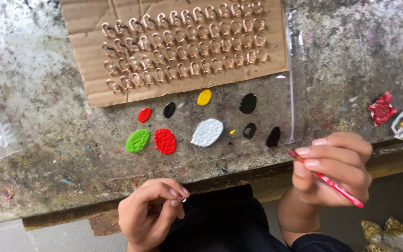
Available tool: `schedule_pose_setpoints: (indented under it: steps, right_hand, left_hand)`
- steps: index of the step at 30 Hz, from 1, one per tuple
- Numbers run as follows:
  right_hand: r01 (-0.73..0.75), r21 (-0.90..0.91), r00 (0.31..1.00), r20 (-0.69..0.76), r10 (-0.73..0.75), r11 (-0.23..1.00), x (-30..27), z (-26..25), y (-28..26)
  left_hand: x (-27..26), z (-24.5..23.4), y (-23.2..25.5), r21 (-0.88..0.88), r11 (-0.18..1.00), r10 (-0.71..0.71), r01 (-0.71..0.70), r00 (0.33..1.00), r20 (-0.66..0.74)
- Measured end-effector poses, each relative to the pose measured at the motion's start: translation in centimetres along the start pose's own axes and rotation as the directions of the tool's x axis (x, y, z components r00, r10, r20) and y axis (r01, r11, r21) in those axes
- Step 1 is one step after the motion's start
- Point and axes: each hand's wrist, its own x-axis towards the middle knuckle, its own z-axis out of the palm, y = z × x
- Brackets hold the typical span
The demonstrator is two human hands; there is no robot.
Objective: Painting small details on jewelry components using a fine brush and various colors of paint.
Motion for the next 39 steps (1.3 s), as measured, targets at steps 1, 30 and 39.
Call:
schedule_pose_setpoints:
  steps: [1, 30, 39]
  right_hand:
    - [-0.003, 0.014, 1.000, 0.008, 0.003, 1.000, -0.3, 0.2, -0.6]
    - [-0.237, 0.307, 0.836, 0.547, 0.032, 0.922, 0.5, 6.9, -10.1]
    - [-0.195, 0.307, 0.821, 0.571, -0.016, 0.931, 0.1, 6.5, -9.5]
  left_hand:
    - [0.1, 0.0, 0.0, 0.008, 1.000, -0.006, 0.006, 1.000, -0.013]
    - [0.5, -2.3, 0.2, -0.101, 0.994, -0.026, 0.032, 0.998, 0.064]
    - [0.6, -2.4, 0.3, -0.102, 0.995, -0.018, 0.025, 0.997, 0.070]
